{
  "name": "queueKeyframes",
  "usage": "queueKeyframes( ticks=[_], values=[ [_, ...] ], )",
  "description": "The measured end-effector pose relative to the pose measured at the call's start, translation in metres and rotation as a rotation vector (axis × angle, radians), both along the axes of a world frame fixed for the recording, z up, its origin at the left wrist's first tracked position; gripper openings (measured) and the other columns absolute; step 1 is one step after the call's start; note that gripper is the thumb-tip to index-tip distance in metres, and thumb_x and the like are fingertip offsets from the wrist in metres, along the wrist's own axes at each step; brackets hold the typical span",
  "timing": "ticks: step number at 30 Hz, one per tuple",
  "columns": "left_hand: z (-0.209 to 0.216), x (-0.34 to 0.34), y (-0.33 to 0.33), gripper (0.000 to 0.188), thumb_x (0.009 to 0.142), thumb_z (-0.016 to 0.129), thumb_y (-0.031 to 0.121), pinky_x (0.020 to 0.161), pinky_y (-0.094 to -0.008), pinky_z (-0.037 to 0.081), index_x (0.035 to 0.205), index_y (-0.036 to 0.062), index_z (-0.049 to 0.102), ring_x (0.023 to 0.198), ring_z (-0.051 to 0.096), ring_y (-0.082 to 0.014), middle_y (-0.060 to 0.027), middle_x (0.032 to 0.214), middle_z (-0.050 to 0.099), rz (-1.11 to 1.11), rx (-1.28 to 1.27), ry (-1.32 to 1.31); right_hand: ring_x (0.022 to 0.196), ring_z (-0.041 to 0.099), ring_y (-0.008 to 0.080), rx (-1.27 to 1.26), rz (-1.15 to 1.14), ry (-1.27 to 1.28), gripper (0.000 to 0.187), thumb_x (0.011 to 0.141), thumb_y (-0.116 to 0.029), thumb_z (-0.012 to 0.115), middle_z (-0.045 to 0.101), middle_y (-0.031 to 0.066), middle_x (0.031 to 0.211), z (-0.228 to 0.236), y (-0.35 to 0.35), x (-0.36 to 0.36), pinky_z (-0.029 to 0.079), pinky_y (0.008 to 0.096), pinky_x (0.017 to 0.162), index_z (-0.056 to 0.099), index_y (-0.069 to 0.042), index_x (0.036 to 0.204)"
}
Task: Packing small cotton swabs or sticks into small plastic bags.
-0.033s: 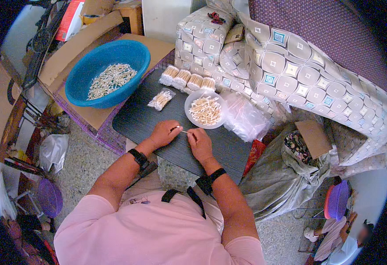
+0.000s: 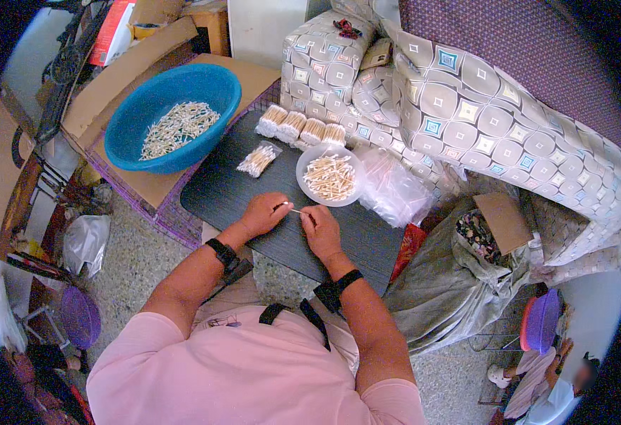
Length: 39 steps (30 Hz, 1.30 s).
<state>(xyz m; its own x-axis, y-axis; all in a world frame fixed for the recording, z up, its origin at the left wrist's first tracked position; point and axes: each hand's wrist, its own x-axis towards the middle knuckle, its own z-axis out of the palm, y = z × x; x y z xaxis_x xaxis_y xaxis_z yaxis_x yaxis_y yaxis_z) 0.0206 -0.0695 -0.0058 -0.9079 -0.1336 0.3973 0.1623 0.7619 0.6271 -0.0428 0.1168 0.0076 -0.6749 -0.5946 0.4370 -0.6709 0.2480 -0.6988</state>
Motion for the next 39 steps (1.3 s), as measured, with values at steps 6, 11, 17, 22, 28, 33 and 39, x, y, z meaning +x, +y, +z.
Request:
queueKeyframes(
  ticks=[6, 11, 17, 22, 28, 33, 39],
  values=[
    [0.003, 0.001, 0.000, 0.029, 0.091, 0.055, 0.031, 0.063, -0.0475, 0.043, 0.077, 0.0054, 0.056, 0.073, 0.058, -0.0379, -0.0150, 0.075, 0.058, -0.014, -0.024, -0.004, 0.086, 0.061, 0.0324, 0.042, 0.007, -0.006, 0.012, 0.087, -0.015, 0.061, 0.061, 0.0128, 0.090, 0.001, 0.000, -0.001, 0.049, 0.0403, 0.075, 0.061, -0.006, 0.094],
    [0.006, 0.001, 0.000, 0.029, 0.090, 0.055, 0.031, 0.062, -0.0475, 0.043, 0.077, 0.0055, 0.056, 0.073, 0.058, -0.0379, -0.0151, 0.075, 0.058, -0.019, -0.029, 0.004, 0.081, 0.061, 0.0283, 0.011, 0.007, 0.024, 0.010, 0.087, -0.013, 0.062, 0.060, 0.0117, 0.087, 0.000, 0.000, -0.001, 0.048, 0.0353, 0.072, 0.063, -0.005, 0.093],
    [0.008, 0.001, 0.001, 0.028, 0.089, 0.056, 0.031, 0.063, -0.0473, 0.044, 0.077, 0.0062, 0.056, 0.075, 0.058, -0.0373, -0.0140, 0.077, 0.058, -0.015, -0.011, -0.019, 0.083, 0.061, 0.0304, 0.029, 0.013, -0.004, 0.011, 0.087, -0.014, 0.061, 0.060, 0.0124, 0.088, 0.001, 0.001, -0.001, 0.048, 0.0377, 0.073, 0.062, -0.005, 0.093],
    [0.008, 0.002, 0.001, 0.029, 0.090, 0.056, 0.030, 0.061, -0.0465, 0.043, 0.077, 0.0048, 0.056, 0.071, 0.058, -0.0376, -0.0156, 0.074, 0.057, -0.016, -0.005, 0.018, 0.085, 0.060, 0.0326, 0.042, 0.021, -0.020, 0.011, 0.088, -0.015, 0.061, 0.060, 0.0133, 0.089, 0.003, 0.001, 0.001, 0.048, 0.0401, 0.074, 0.061, -0.005, 0.093],
    [0.008, 0.002, 0.001, 0.027, 0.089, 0.056, 0.031, 0.063, -0.0467, 0.045, 0.078, 0.0061, 0.056, 0.075, 0.059, -0.0369, -0.0139, 0.078, 0.059, -0.015, -0.007, -0.014, 0.086, 0.060, 0.0326, 0.059, 0.017, -0.021, 0.011, 0.088, -0.015, 0.060, 0.060, 0.0131, 0.090, 0.002, 0.000, -0.001, 0.048, 0.0405, 0.074, 0.061, -0.006, 0.093],
    [0.011, 0.003, 0.002, 0.027, 0.089, 0.056, 0.031, 0.063, -0.0469, 0.045, 0.079, 0.0062, 0.057, 0.075, 0.060, -0.0368, -0.0138, 0.079, 0.060, -0.013, -0.013, -0.015, 0.086, 0.060, 0.0325, 0.056, 0.021, -0.002, 0.012, 0.088, -0.016, 0.060, 0.060, 0.0129, 0.090, 0.000, 0.001, -0.002, 0.048, 0.0404, 0.074, 0.061, -0.006, 0.093],
    [0.011, 0.004, 0.003, 0.025, 0.089, 0.056, 0.031, 0.065, -0.0468, 0.046, 0.081, 0.0069, 0.059, 0.077, 0.060, -0.0365, -0.0136, 0.080, 0.061, -0.007, -0.011, -0.023, 0.086, 0.060, 0.0325, 0.063, 0.018, -0.019, 0.012, 0.088, -0.016, 0.060, 0.060, 0.0129, 0.090, 0.000, 0.001, -0.001, 0.048, 0.0400, 0.074, 0.061, -0.006, 0.093]
  ],
)
